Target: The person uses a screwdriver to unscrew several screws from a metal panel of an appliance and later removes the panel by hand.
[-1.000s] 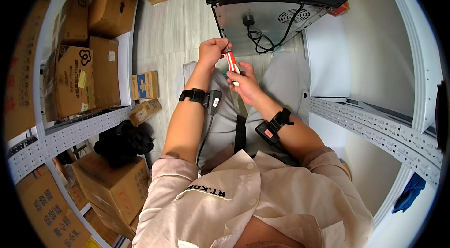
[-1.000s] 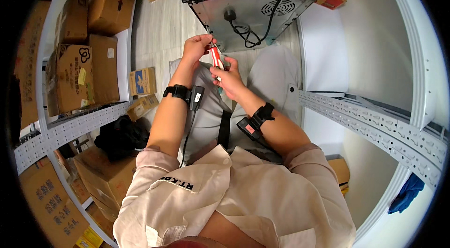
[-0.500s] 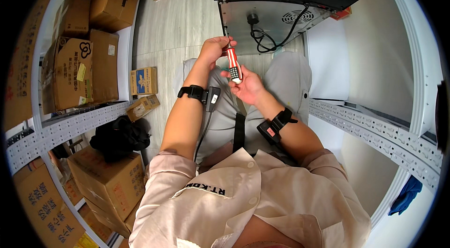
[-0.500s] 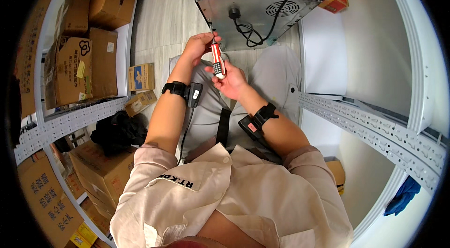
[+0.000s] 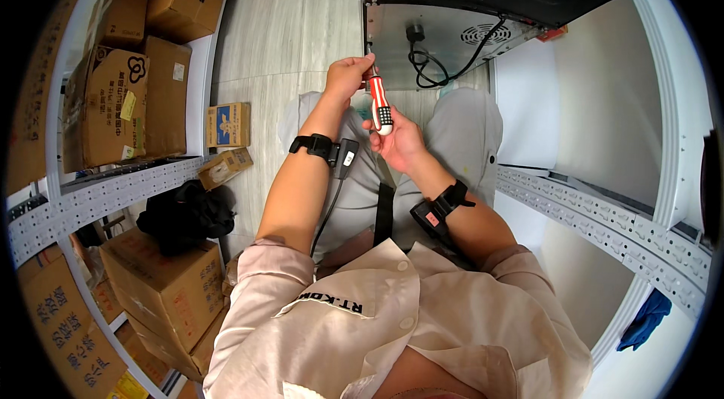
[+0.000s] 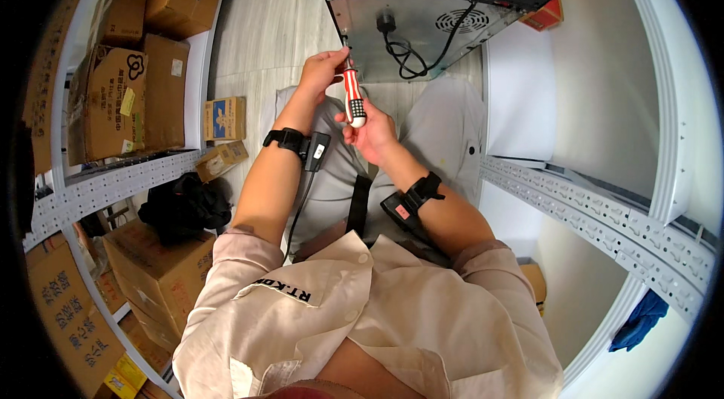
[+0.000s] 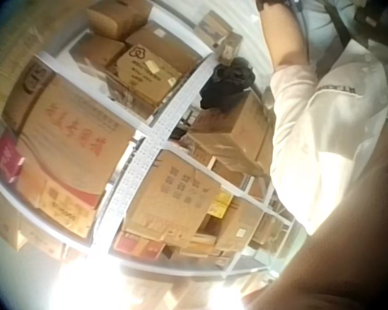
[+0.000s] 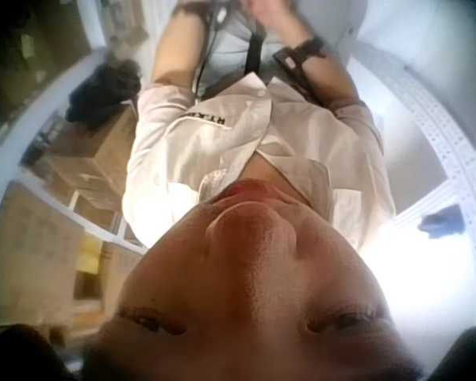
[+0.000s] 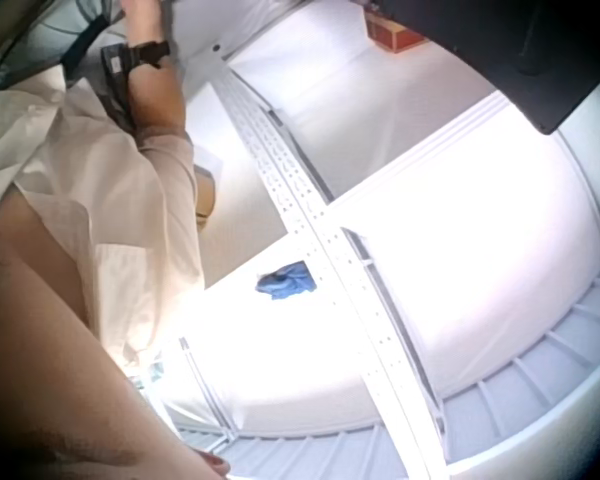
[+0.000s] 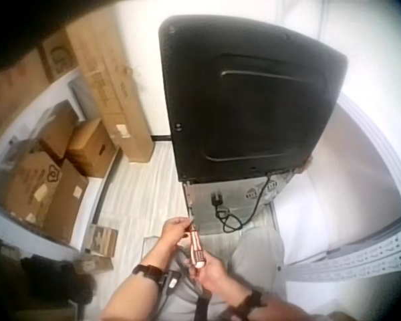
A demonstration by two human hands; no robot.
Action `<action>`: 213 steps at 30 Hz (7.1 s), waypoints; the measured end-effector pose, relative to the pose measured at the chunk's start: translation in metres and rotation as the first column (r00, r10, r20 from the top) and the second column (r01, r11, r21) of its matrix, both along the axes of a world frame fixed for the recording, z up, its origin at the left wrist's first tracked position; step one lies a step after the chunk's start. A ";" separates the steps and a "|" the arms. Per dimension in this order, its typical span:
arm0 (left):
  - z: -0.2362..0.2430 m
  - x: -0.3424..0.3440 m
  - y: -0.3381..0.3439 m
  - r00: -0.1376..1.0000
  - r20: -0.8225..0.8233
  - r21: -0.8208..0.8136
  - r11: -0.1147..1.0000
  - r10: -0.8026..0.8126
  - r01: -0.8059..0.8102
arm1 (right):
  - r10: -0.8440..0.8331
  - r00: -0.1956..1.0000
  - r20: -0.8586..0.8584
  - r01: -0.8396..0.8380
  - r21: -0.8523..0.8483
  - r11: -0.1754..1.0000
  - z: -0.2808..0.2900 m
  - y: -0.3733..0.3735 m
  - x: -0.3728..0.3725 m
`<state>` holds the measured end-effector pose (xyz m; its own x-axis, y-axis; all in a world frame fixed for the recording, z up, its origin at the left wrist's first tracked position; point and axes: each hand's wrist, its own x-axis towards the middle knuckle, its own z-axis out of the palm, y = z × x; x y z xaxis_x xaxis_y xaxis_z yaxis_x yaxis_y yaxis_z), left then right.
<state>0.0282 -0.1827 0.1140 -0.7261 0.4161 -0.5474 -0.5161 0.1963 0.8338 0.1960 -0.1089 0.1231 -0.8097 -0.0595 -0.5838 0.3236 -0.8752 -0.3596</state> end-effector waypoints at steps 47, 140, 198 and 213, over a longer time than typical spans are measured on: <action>-0.004 0.000 -0.002 0.996 0.014 0.076 0.993 -0.091 0.090 | -0.290 0.946 0.143 0.175 0.527 0.831 -0.003 -0.031 -0.010; 0.248 0.203 0.192 0.577 -0.622 0.175 0.624 -0.530 0.762 | -0.185 0.851 -0.492 0.522 0.747 0.412 0.118 0.152 0.261; 0.265 0.176 0.068 0.907 -0.351 0.561 0.723 -0.233 0.403 | 0.085 0.898 -0.431 0.381 0.860 0.339 0.170 0.129 0.199; 0.218 0.114 -0.014 0.924 -0.377 0.445 0.862 -0.067 0.244 | 0.212 0.931 -0.297 0.228 0.927 0.298 0.171 0.088 0.131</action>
